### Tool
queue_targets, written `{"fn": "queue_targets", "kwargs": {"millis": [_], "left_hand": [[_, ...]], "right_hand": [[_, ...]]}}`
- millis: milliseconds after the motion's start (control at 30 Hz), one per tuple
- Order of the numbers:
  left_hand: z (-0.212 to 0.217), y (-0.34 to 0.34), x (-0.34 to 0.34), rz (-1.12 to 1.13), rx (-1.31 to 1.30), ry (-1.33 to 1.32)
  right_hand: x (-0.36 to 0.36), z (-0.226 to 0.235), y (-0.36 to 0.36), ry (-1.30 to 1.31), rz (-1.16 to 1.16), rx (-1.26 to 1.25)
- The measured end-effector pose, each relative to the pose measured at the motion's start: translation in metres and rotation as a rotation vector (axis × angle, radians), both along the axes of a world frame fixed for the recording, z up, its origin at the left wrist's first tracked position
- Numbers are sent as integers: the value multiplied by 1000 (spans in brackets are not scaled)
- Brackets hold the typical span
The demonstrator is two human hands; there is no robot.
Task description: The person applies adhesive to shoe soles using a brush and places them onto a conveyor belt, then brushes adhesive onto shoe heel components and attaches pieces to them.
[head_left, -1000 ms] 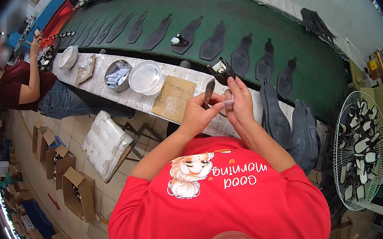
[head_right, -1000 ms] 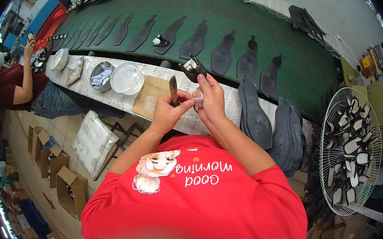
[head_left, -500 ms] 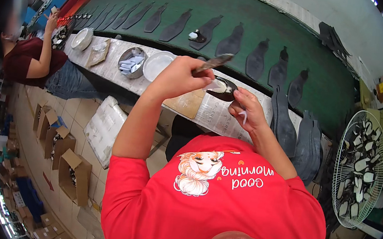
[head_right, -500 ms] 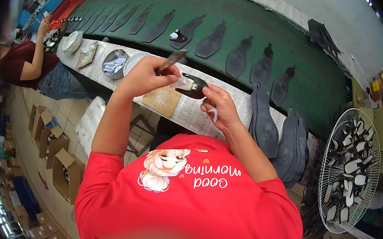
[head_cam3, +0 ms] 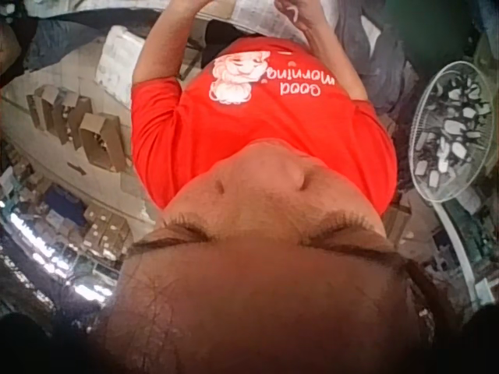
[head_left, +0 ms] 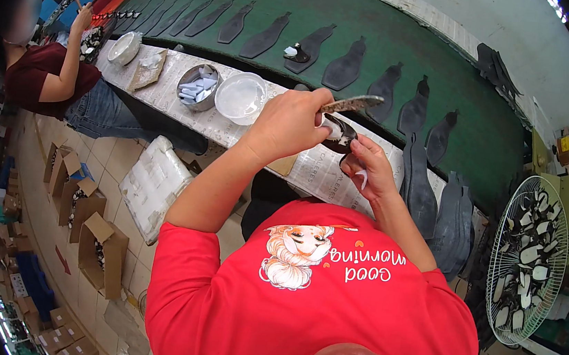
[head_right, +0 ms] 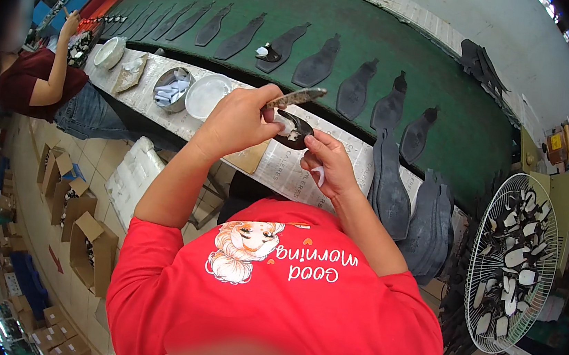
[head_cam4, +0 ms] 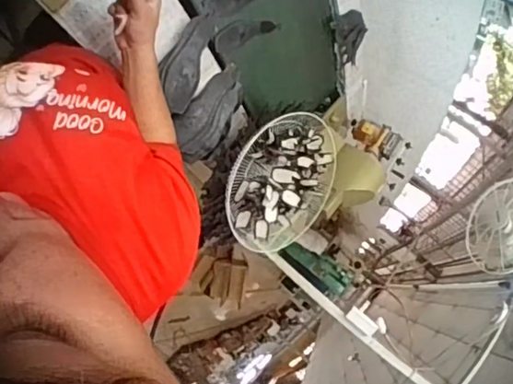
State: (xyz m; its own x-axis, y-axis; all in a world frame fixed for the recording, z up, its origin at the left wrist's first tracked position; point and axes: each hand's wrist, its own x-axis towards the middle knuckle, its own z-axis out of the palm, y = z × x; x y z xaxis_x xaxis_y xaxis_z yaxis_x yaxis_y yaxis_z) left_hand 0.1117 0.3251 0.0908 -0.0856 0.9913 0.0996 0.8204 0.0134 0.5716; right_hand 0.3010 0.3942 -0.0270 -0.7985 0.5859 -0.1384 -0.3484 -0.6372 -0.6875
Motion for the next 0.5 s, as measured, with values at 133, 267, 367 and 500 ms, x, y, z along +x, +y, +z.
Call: {"fn": "queue_targets", "kwargs": {"millis": [133,267,367,500], "left_hand": [[-10,-6,0,64,108,-89],[-25,-10,7,155,231,-154],[-25,-12,6,203,175,-261],[-43,-16,-8,216,334,-677]], "right_hand": [[-1,5,-3,-42,-24,51],[-6,18,-8,-126,-47,110],[-4,16,-8,-138,-59,144],[3,21,-2,-127,-48,170]]}}
